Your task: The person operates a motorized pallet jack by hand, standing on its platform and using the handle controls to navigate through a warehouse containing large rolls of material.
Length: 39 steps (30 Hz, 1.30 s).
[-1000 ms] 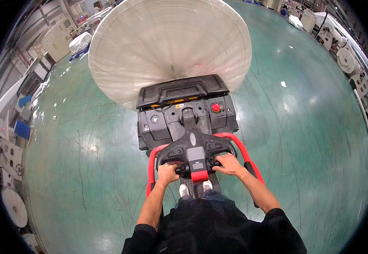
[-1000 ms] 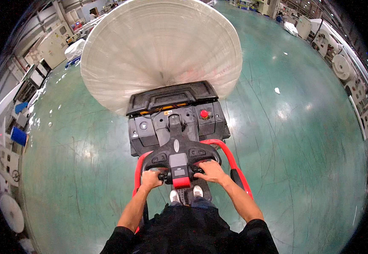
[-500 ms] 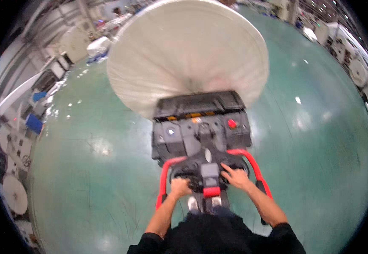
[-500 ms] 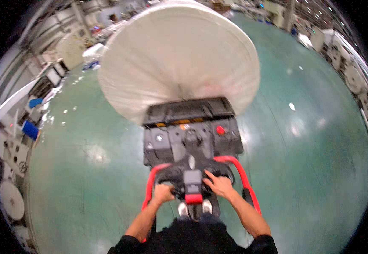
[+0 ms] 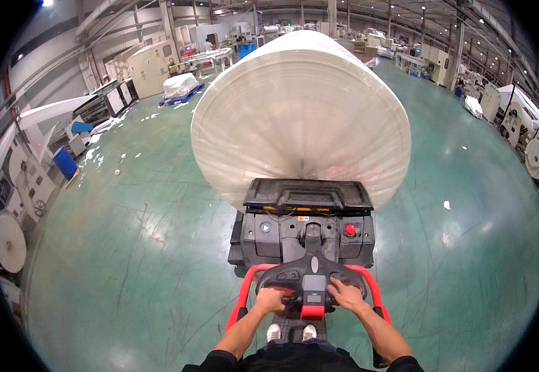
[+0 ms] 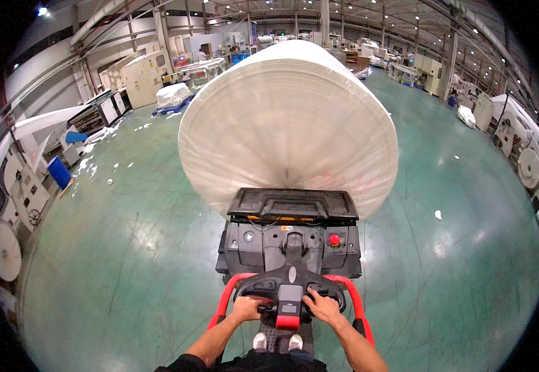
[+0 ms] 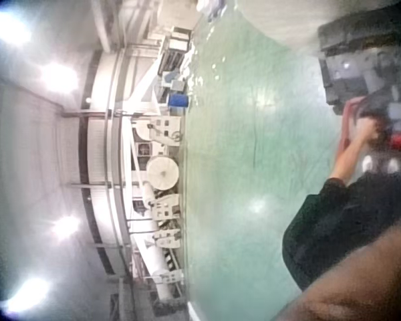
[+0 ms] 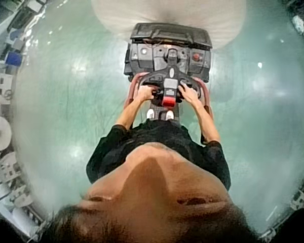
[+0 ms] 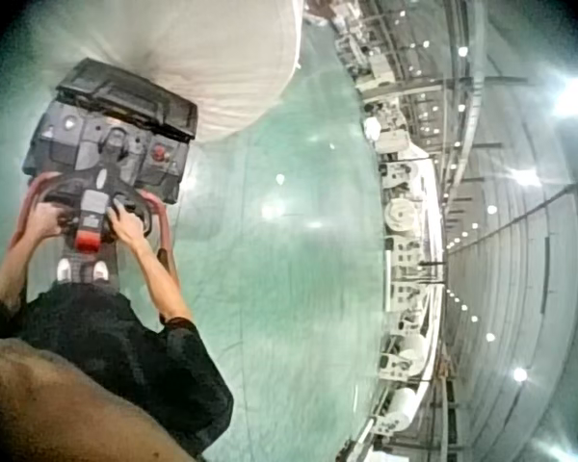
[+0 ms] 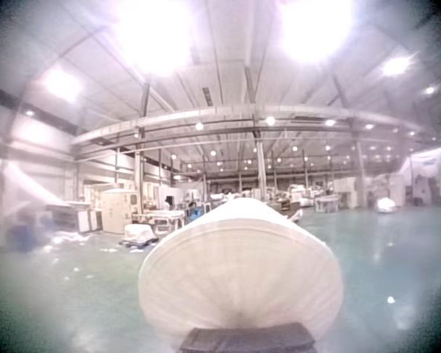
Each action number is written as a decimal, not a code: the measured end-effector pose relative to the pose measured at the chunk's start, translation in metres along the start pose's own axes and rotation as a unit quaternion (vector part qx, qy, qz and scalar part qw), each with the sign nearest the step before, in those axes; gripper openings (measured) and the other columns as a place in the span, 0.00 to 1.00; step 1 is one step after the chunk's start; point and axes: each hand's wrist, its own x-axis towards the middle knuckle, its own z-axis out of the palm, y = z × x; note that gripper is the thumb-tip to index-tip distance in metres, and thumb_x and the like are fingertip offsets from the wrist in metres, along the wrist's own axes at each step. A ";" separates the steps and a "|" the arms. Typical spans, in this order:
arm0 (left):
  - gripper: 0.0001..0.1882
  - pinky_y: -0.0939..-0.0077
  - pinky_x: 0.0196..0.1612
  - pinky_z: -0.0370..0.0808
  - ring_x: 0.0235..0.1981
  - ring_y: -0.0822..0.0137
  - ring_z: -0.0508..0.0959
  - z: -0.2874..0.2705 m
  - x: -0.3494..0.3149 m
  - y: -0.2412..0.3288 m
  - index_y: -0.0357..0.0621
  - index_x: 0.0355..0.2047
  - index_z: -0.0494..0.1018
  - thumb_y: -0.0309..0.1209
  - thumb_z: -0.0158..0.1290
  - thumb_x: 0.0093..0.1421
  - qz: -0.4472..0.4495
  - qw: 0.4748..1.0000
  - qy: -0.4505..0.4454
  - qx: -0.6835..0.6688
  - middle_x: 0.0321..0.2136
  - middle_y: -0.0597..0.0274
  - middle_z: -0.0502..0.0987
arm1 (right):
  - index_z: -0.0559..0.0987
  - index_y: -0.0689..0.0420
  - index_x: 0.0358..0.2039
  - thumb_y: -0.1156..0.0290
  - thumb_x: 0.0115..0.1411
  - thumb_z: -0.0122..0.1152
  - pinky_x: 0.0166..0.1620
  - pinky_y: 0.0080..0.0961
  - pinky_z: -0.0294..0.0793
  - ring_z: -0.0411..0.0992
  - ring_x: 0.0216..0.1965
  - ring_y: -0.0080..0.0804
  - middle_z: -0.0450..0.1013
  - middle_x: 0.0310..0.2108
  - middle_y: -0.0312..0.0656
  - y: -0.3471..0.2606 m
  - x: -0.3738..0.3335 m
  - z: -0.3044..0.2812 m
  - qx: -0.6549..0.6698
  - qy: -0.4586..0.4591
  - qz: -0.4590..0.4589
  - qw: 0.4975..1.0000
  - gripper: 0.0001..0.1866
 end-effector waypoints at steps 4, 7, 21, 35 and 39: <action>0.21 0.63 0.31 0.76 0.26 0.58 0.80 0.011 0.007 -0.006 0.65 0.37 0.79 0.44 0.56 0.39 -0.010 0.999 -0.032 0.027 0.25 0.60 0.80 | 0.62 0.45 0.57 0.37 0.59 0.36 0.47 0.48 0.68 0.71 0.43 0.58 0.74 0.37 0.58 0.000 0.005 0.005 0.011 0.013 -0.004 1.000 0.33; 0.21 0.63 0.30 0.77 0.26 0.58 0.79 0.026 0.008 -0.017 0.64 0.37 0.79 0.42 0.55 0.38 0.011 1.000 0.020 -0.018 0.26 0.60 0.80 | 0.61 0.46 0.57 0.37 0.59 0.36 0.47 0.48 0.68 0.71 0.43 0.58 0.74 0.37 0.58 -0.002 0.007 0.005 0.017 0.011 -0.010 1.000 0.33; 0.16 0.64 0.30 0.76 0.26 0.59 0.79 0.014 0.006 -0.017 0.61 0.31 0.80 0.42 0.56 0.37 0.015 1.000 0.023 -0.009 0.23 0.59 0.79 | 0.61 0.47 0.57 0.37 0.59 0.35 0.48 0.47 0.66 0.71 0.45 0.58 0.74 0.38 0.60 -0.006 0.009 0.009 0.035 0.008 -0.002 0.999 0.33; 0.16 0.62 0.31 0.76 0.27 0.56 0.80 0.010 0.000 -0.018 0.54 0.29 0.80 0.43 0.55 0.38 0.012 1.000 0.009 -0.019 0.23 0.55 0.79 | 0.60 0.46 0.58 0.37 0.59 0.35 0.49 0.46 0.66 0.70 0.45 0.58 0.74 0.39 0.58 -0.009 0.007 0.015 0.033 0.009 0.002 0.999 0.34; 0.17 0.63 0.29 0.76 0.24 0.58 0.79 0.006 0.000 -0.017 0.60 0.30 0.81 0.44 0.56 0.37 0.017 1.000 0.014 0.005 0.21 0.57 0.78 | 0.60 0.46 0.58 0.37 0.60 0.34 0.49 0.46 0.66 0.70 0.46 0.57 0.74 0.39 0.57 -0.008 0.008 0.016 0.033 0.011 0.004 0.999 0.34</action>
